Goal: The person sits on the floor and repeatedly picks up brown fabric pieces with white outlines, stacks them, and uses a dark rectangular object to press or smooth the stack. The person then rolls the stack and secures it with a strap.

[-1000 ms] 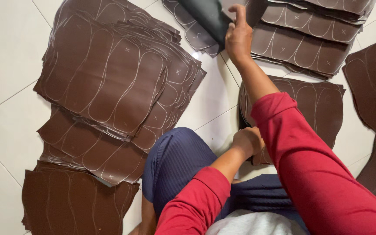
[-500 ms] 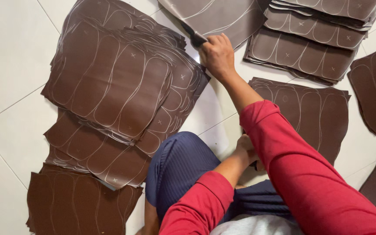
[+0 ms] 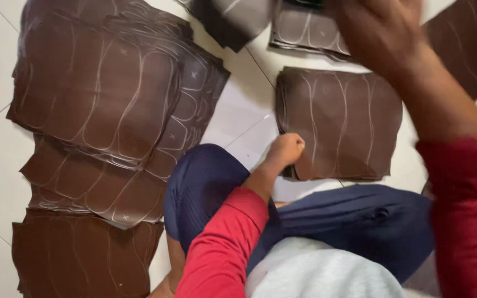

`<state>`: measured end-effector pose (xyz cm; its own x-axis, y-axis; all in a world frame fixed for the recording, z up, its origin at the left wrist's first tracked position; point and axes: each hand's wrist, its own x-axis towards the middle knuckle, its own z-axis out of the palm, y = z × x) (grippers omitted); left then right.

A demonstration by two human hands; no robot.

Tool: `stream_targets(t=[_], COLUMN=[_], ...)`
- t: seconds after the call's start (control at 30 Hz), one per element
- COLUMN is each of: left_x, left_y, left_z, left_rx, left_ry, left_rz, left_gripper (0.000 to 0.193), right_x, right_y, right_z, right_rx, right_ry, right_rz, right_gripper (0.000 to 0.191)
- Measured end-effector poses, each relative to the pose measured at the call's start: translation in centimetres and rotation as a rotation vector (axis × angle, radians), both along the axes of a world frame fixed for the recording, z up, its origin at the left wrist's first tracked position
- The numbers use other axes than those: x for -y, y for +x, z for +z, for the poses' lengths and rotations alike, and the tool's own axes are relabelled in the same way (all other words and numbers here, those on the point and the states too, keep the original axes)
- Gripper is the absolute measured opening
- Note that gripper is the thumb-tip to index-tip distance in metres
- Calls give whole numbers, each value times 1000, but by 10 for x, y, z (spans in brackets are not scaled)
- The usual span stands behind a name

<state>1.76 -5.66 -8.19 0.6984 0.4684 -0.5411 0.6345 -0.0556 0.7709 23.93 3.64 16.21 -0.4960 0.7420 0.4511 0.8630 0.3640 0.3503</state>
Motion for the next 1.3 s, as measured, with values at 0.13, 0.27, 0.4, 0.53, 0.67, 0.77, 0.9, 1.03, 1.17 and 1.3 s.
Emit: stream_targets(t=[0.13, 0.27, 0.4, 0.53, 0.67, 0.77, 0.9, 1.03, 1.17, 1.3], left_x=[-7, -6, -5, -5, 3, 11, 13, 13, 14, 11], left_y=[3, -7, -10, -13, -12, -12, -9, -7, -7, -10], left_z=[-25, -51, -41, 7, 38, 36, 23, 21, 26, 27], left_rx=[-43, 45, 79, 17, -89, -65, -95, -160, -161, -116], left_ry=[-10, -57, -93, -321, -45, 75, 172, 189, 188, 186], left_rz=[-21, 78, 189, 388, 238, 247, 206, 190, 178, 188], left_gripper=[45, 56, 67, 82, 70, 61, 46, 44, 47, 47], right_x=[157, 288, 351, 361, 352, 349, 352, 339, 291, 252], right_y=[8, -11, -8, 5, 2, -4, -13, -43, -84, -99], right_z=[11, -25, -77, -102, -100, -92, -82, -93, -133, -166], right_rx=[136, 286, 281, 151, 165, -72, -283, -886, -985, -791], right_ry=[125, -306, -675, -572, -606, -581, -504, -430, -518, -898], right_rz=[275, -85, -289, -322, -281, -391, -552, -630, -908, -1071], right_gripper=[27, 35, 36, 35, 27, 19, 21, 28, 44, 91])
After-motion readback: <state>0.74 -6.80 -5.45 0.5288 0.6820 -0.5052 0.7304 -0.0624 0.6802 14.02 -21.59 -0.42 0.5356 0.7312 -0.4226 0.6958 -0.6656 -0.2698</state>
